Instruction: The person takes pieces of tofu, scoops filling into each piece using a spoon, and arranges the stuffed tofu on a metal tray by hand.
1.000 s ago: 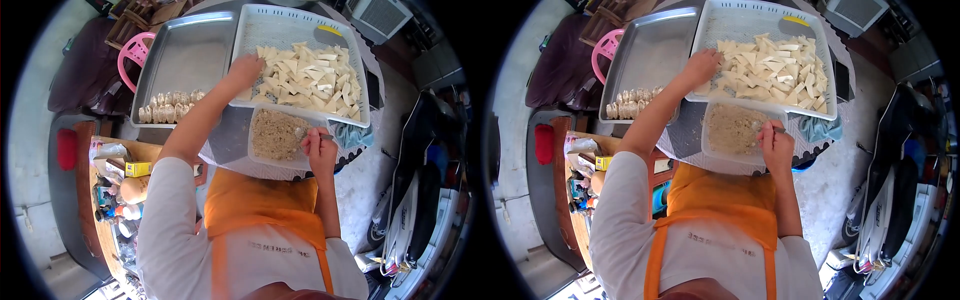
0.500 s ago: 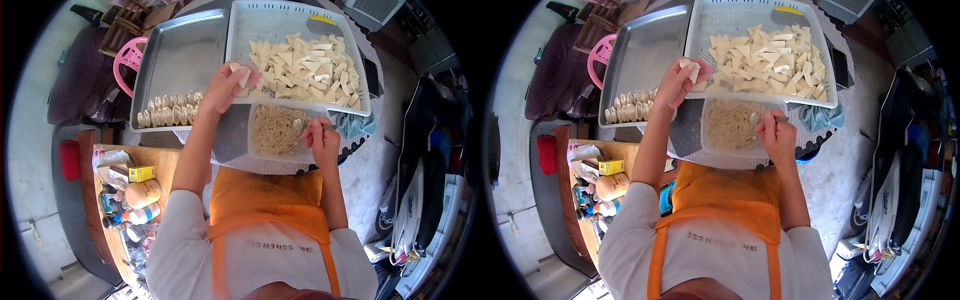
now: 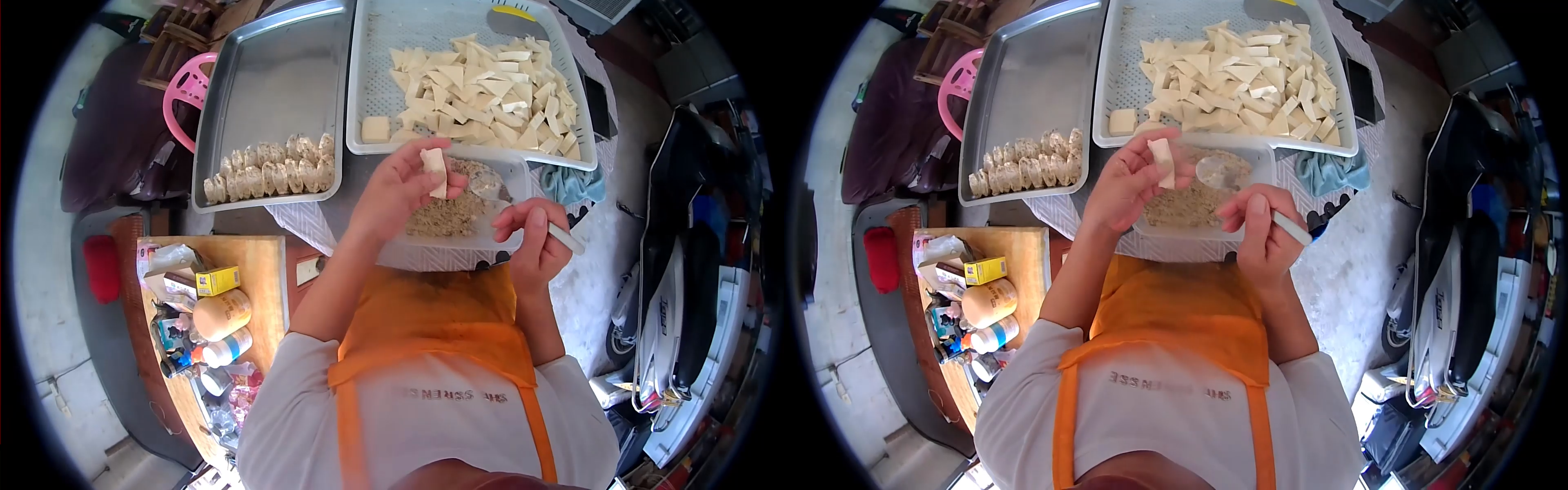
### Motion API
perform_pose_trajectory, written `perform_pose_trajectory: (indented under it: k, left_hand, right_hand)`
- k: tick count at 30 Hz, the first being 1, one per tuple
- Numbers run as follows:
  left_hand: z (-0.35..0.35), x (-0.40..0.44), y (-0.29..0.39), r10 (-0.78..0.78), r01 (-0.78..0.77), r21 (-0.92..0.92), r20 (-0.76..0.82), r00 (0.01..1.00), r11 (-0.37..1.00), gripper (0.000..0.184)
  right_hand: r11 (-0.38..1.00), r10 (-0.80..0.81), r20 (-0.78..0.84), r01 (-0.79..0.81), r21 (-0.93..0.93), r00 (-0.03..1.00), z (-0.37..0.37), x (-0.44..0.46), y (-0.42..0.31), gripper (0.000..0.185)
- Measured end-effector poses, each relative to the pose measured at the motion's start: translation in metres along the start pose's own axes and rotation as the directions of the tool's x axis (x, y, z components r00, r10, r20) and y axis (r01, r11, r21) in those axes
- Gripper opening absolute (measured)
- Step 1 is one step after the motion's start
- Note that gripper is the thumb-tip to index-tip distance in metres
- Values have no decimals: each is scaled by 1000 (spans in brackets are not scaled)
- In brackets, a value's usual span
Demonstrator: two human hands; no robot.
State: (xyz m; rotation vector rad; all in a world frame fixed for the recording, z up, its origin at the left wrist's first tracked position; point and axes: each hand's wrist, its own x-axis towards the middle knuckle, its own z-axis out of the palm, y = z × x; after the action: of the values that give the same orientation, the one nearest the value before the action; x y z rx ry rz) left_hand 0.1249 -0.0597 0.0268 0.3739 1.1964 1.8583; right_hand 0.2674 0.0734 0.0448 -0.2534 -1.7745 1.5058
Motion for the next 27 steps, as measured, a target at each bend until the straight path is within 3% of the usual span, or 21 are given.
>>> perform_pose_trajectory:
  k: [5, 7, 10, 13, 16, 21, 22, 24, 25, 27]
  left_hand:
    - [5, -3, -11, -22, 19, -92, -32, 999, 996, 34]
    - [6, -3, -17, -4, 0, -86, -44, 999, 996, 35]
    - [14, -4, -15, 95, -95, 1, -82, 992, 995, 36]
    - [9, -2, -17, 166, -160, 249, 0, 986, 955, 38]
    - [13, -4, -12, 160, -144, 401, -6, 987, 905, 36]
    - [13, -1, -29, 257, -253, 458, 54, 965, 852, 35]
    - [14, -1, -31, 288, -293, 476, 85, 954, 829, 34]
    - [16, -3, -30, 217, -211, 416, 33, 976, 885, 36]
    - [17, -4, -30, 181, -171, 384, 9, 983, 907, 36]
    - [6, 0, -29, 269, -257, 436, 35, 962, 863, 36]
  right_hand:
    - [953, -117, 211, 169, -250, 971, 1, 1, -2, 9]
    - [945, -143, 231, 203, -258, 962, 6, 0, -4, 7]
    - [941, -119, 270, 195, -275, 956, 6, -3, -2, 5]
    - [939, -106, 301, 195, -283, 948, 7, -5, 1, 5]
    - [934, -110, 323, 209, -290, 940, 8, -7, 3, 7]
    - [911, -187, 319, 286, -298, 929, 15, -7, 13, 7]
    - [915, -176, 325, 276, -294, 929, 17, -8, 17, 5]
    - [923, -154, 337, 257, -287, 929, 19, -9, 26, 2]
    - [955, -93, 330, 178, -236, 939, 19, -7, 24, 4]
    - [992, 33, 328, 10, -129, 944, 20, -3, 19, 10]
